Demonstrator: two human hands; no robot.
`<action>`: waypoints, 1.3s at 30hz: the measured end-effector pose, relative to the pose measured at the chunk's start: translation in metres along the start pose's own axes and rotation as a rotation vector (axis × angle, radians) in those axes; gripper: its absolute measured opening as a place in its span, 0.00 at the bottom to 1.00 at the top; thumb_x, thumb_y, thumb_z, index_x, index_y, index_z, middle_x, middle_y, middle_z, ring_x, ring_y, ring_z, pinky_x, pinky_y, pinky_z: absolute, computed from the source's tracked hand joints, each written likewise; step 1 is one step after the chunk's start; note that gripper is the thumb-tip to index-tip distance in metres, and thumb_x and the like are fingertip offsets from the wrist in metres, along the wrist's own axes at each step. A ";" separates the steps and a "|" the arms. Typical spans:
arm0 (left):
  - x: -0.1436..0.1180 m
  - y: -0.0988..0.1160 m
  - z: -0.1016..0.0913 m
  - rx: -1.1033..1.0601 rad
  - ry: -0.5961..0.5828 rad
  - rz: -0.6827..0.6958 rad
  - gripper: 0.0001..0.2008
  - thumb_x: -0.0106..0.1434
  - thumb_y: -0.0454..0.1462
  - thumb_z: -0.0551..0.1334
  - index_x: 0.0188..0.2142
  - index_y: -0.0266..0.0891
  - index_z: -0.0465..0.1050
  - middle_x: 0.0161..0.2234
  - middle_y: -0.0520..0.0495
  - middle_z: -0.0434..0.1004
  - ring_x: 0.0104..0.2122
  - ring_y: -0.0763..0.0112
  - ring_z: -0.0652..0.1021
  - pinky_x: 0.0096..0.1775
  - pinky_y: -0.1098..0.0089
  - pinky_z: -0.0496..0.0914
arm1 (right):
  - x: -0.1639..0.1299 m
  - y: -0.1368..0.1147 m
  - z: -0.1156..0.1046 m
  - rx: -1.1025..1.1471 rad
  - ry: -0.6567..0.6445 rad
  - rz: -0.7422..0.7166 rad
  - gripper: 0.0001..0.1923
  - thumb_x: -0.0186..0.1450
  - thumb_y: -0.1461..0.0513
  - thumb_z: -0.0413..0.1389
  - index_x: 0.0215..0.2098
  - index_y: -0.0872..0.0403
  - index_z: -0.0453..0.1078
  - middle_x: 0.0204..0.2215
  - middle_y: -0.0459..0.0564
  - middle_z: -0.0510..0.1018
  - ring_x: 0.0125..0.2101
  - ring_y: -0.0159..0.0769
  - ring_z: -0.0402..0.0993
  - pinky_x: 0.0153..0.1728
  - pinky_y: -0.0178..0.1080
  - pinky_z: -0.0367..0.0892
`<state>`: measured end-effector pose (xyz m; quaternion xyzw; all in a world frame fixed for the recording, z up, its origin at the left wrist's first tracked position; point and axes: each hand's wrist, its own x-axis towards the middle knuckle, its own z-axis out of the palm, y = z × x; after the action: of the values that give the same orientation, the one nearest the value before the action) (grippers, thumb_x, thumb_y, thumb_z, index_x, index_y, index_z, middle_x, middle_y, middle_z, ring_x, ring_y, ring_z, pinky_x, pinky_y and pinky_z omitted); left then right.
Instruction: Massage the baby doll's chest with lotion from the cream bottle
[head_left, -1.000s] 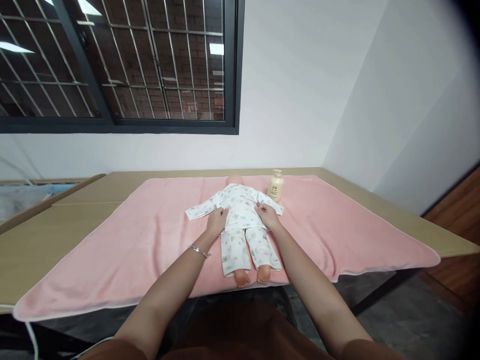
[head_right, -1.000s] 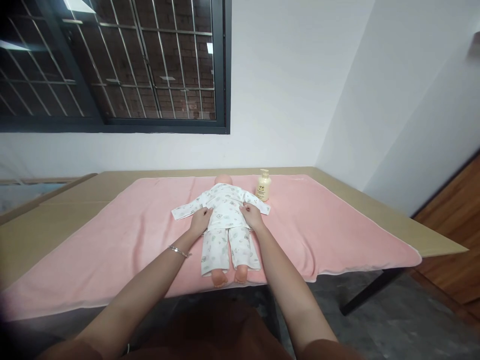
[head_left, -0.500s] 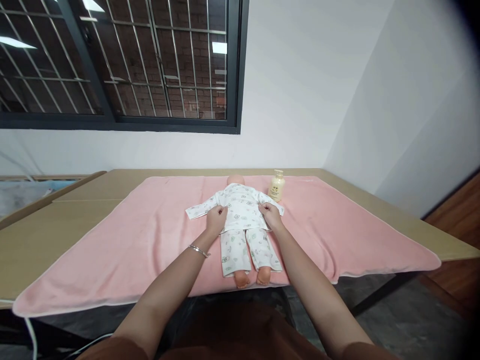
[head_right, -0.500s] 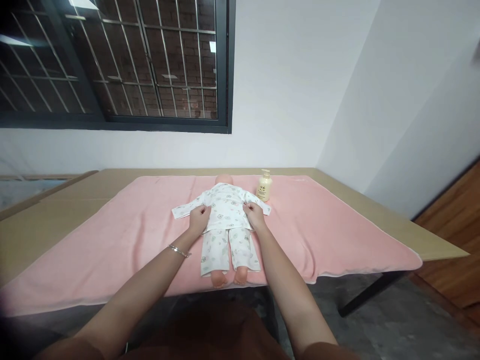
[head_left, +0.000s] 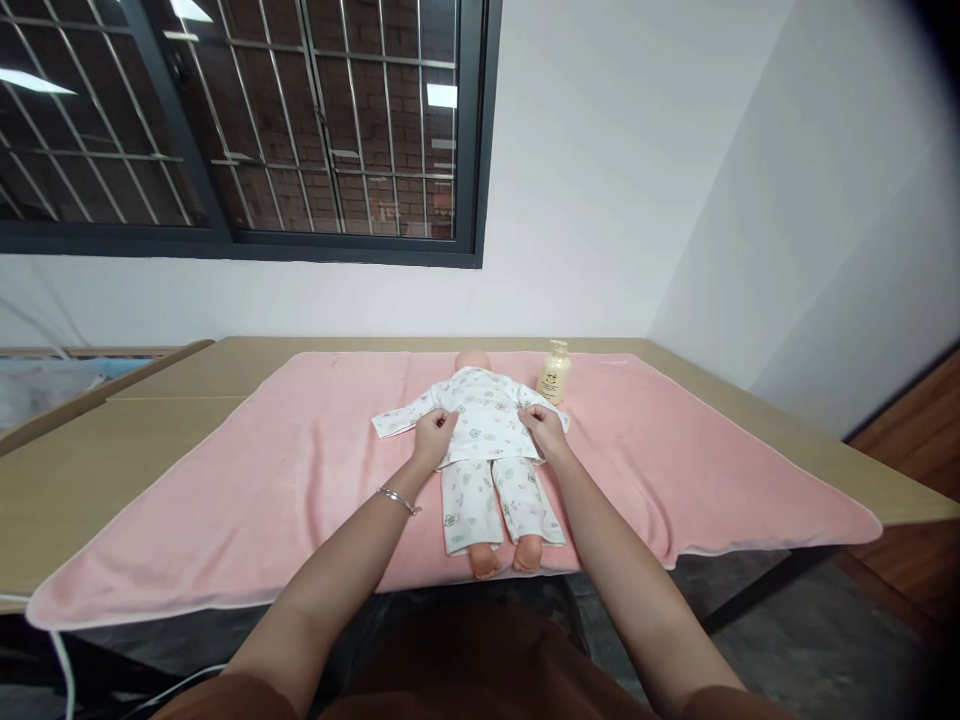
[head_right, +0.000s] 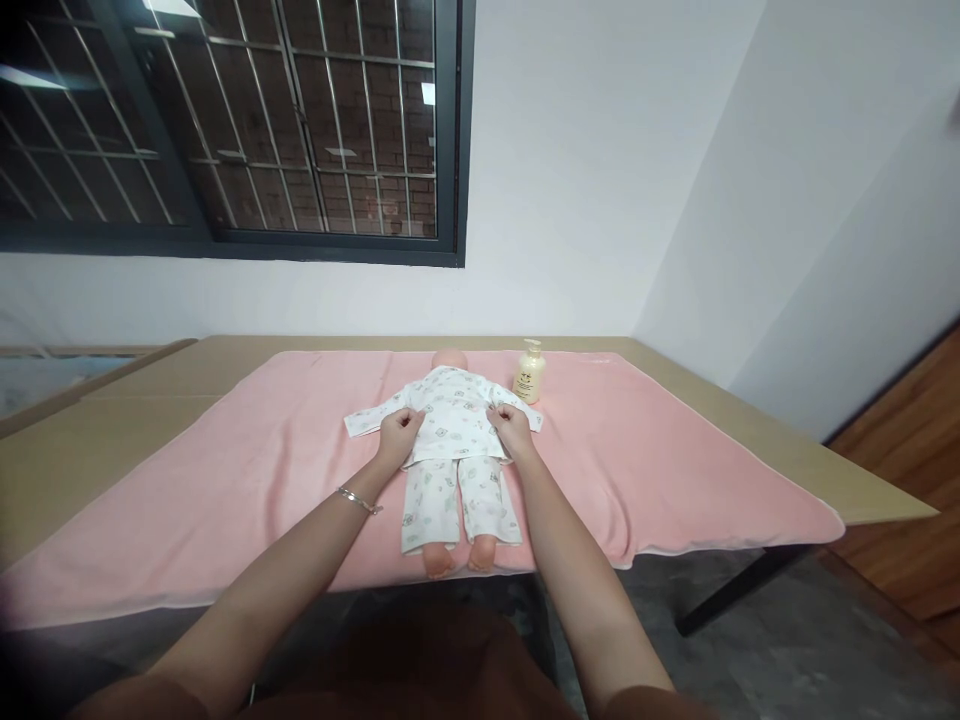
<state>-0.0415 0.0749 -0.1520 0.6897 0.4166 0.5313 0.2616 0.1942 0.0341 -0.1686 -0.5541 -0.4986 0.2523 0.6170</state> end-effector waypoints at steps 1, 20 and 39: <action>0.000 0.000 0.000 -0.011 -0.008 -0.003 0.17 0.58 0.45 0.56 0.18 0.41 0.57 0.17 0.56 0.57 0.21 0.74 0.62 0.27 0.73 0.59 | 0.000 0.000 0.000 0.007 -0.004 0.005 0.18 0.52 0.48 0.58 0.19 0.51 0.61 0.16 0.41 0.64 0.21 0.33 0.61 0.25 0.37 0.60; 0.005 -0.010 -0.002 -0.030 -0.166 -0.049 0.11 0.45 0.35 0.56 0.12 0.40 0.55 0.13 0.57 0.54 0.18 0.77 0.59 0.23 0.74 0.53 | 0.000 0.005 0.002 -0.110 -0.074 0.110 0.17 0.56 0.55 0.61 0.18 0.55 0.62 0.16 0.38 0.64 0.19 0.26 0.60 0.23 0.32 0.57; 0.006 -0.013 0.010 0.145 -0.151 -0.102 0.16 0.46 0.35 0.57 0.13 0.41 0.46 0.14 0.58 0.43 0.18 0.78 0.54 0.23 0.72 0.48 | -0.001 0.011 0.012 -0.325 -0.087 0.123 0.15 0.64 0.55 0.57 0.26 0.57 0.66 0.23 0.40 0.69 0.23 0.27 0.66 0.26 0.32 0.64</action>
<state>-0.0354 0.0875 -0.1625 0.7228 0.4675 0.4325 0.2682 0.1853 0.0413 -0.1807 -0.6645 -0.5242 0.2297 0.4806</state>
